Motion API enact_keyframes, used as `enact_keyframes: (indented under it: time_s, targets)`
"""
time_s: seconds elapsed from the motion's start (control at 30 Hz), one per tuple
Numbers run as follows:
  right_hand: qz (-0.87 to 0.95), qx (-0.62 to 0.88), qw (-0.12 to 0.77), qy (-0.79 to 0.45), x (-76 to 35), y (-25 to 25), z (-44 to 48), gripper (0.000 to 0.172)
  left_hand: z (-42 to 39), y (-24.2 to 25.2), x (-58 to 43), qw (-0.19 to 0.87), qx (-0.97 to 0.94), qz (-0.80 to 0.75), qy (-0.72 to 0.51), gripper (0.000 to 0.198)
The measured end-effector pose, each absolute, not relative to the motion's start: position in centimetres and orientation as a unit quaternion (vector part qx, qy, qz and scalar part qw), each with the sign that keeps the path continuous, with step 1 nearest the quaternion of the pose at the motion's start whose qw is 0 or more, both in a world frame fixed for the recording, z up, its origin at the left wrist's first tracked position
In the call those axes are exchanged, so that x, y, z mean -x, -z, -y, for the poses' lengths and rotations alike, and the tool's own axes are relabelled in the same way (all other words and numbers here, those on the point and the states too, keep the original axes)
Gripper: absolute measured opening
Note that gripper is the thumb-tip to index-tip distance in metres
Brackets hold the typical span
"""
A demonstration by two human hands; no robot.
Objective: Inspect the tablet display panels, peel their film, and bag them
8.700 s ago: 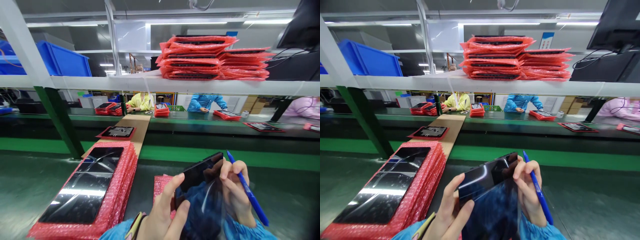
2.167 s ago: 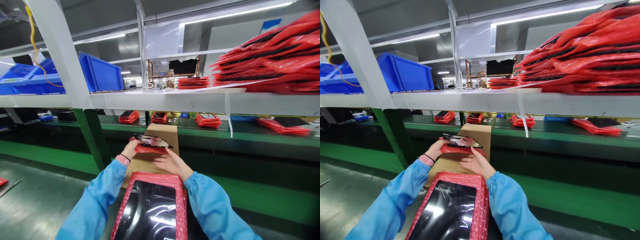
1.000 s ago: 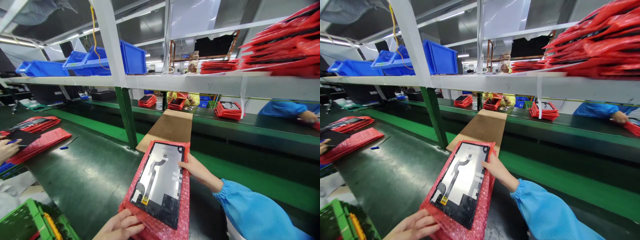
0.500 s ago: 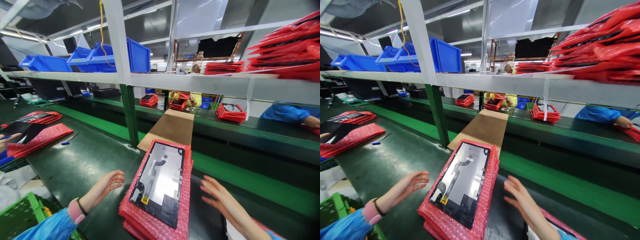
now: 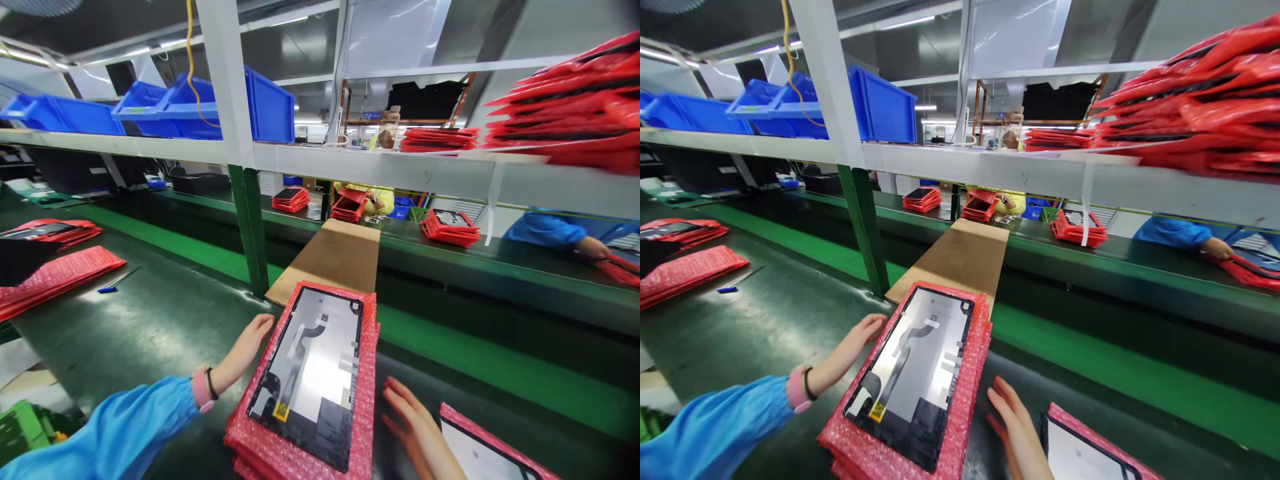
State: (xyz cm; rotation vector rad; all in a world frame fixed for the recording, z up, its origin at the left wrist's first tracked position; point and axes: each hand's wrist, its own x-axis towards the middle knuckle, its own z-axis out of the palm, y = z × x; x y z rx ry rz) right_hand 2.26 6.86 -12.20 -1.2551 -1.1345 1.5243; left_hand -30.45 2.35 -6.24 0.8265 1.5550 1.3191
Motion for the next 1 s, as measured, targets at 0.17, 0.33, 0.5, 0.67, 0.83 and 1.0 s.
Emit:
enact_keyframes:
  time_s: [0.17, 0.33, 0.5, 0.67, 0.83, 1.0]
  targets:
    - [0.832, 0.272, 0.418, -0.244, -2.7, 9.1, -6.8, 0.020, 3.1, 3.4, 28.6, 0.121, -0.751, -0.541, -0.358, 0.013]
    - [0.913, 0.155, 0.375, -0.049, -1.3, 7.5, -6.4, 0.024, 6.2, 4.5, 25.6, -0.055, -0.873, -0.429, -0.224, 0.021]
    - [0.922, 0.153, 0.355, 0.006, -0.9, 8.9, -6.6, 0.023, 6.5, 5.0, 24.7, -0.146, -0.877, -0.419, -0.184, 0.023]
    - [0.933, 0.150, 0.328, 0.023, -1.3, 9.7, -6.8, 0.030, 6.6, 5.2, 23.7, -0.212, -0.881, -0.392, -0.161, 0.023]
    - [0.938, 0.123, 0.323, 0.034, -1.7, 10.3, -6.9, 0.042, 7.3, 7.0, 23.0, -0.267, -0.846, -0.421, -0.188, 0.032]
    - [0.934, 0.117, 0.336, 0.032, -1.4, 10.2, -7.0, 0.042, 7.8, 7.7, 22.6, -0.273, -0.834, -0.439, -0.191, 0.028]
